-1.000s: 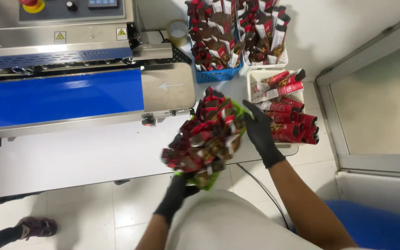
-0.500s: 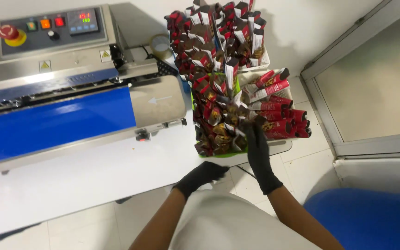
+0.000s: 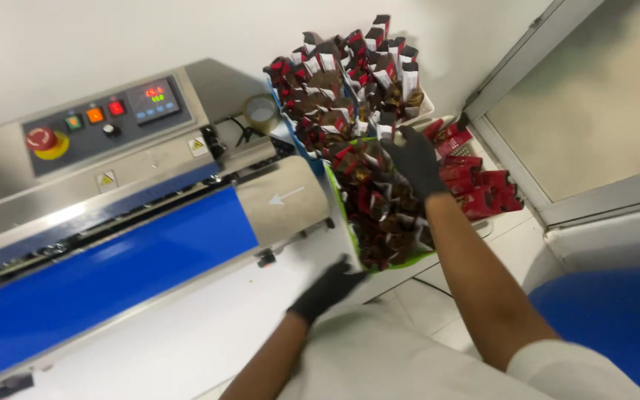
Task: Placing individual packets onto a conveyor belt for sealing and organizing product bins
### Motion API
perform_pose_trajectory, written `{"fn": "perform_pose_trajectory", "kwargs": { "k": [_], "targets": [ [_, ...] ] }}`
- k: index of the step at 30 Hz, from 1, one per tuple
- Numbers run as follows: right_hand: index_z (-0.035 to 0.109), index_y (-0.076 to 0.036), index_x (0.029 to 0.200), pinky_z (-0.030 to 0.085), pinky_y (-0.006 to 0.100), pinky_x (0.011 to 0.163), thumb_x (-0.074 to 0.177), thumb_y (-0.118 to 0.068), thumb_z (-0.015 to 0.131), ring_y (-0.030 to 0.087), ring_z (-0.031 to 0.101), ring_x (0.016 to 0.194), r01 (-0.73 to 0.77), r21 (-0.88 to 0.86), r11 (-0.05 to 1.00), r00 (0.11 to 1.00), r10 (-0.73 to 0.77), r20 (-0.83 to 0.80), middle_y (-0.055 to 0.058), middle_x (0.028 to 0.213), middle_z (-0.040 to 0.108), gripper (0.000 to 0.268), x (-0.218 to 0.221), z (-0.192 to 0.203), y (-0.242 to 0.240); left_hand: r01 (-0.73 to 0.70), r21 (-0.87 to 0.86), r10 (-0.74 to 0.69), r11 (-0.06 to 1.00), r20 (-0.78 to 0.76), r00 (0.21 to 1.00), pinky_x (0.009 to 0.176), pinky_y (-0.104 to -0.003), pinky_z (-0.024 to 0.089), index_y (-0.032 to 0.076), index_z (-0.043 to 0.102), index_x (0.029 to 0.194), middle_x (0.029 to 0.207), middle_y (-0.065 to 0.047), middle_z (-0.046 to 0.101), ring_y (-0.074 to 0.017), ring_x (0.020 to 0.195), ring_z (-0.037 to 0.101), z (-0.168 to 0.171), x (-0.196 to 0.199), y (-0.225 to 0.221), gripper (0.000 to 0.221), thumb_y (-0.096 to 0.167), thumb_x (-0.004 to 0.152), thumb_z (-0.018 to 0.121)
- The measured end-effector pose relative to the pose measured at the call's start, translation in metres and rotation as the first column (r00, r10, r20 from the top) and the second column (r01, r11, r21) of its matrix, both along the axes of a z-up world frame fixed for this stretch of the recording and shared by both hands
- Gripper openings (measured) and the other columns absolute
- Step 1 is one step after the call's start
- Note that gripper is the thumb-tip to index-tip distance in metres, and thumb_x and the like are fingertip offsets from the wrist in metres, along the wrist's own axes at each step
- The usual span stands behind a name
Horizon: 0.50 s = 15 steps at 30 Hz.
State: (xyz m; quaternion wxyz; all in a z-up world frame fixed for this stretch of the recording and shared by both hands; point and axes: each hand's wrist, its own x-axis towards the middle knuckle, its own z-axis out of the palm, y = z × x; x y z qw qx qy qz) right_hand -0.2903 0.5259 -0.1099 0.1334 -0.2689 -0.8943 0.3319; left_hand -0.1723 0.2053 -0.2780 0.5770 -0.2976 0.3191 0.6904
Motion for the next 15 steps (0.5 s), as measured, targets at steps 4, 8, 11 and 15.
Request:
{"fn": "perform_pose_trajectory", "kwargs": {
  "k": [4,8,11,15],
  "targets": [
    [0.068,-0.012,0.129,0.049,0.052,0.102,0.090,-0.067,0.067,0.036,0.063,0.122,-0.028,0.056,0.998,0.981,0.016,0.194,0.014,0.121,0.071,0.067,-0.021,-0.007,-0.021,0.429,0.098,-0.390,0.898,-0.277,0.878,0.070,-0.029,0.054,-0.002,0.058,0.127,0.118,-0.018,0.068,-0.0224,0.092,0.070,0.032,0.014,0.022,0.065,0.054,0.093,0.061],
    [0.077,-0.014,0.116,0.049,0.053,0.076,0.092,-0.046,0.058,0.041,0.071,0.097,-0.205,0.173,0.963,0.967,0.173,0.185,0.021,0.100,0.076,0.044,-0.029,-0.026,-0.027,0.640,-0.661,-0.714,0.390,-0.657,-0.243,0.125,-0.039,0.022,0.006,0.037,0.156,0.163,-0.015,0.036,-0.0306,0.150,0.035,0.166,-0.009,0.009,0.114,0.077,0.068,0.048],
    [0.076,-0.004,0.094,0.046,0.054,0.076,0.098,-0.040,0.060,0.044,0.070,0.089,-0.239,0.299,0.924,0.968,0.203,0.147,0.026,0.088,0.072,0.039,-0.026,-0.024,-0.027,0.601,-0.640,-0.603,0.478,-0.737,-0.305,0.121,-0.043,0.029,0.009,0.049,0.151,0.157,-0.016,0.047,-0.0335,0.144,0.044,0.142,-0.036,0.006,0.088,0.067,0.085,0.044],
    [0.072,-0.002,0.092,0.043,0.037,0.067,0.104,-0.020,0.066,0.012,0.050,0.077,-0.155,-0.056,0.986,0.981,0.147,-0.130,0.002,0.077,0.060,0.023,-0.019,0.018,-0.037,0.383,-0.549,-0.557,0.743,-0.824,-0.101,0.111,-0.042,0.043,0.013,0.066,0.133,0.140,-0.012,0.064,-0.0325,0.130,0.059,0.184,-0.075,-0.045,0.052,0.047,0.099,0.048]
  ]
}}
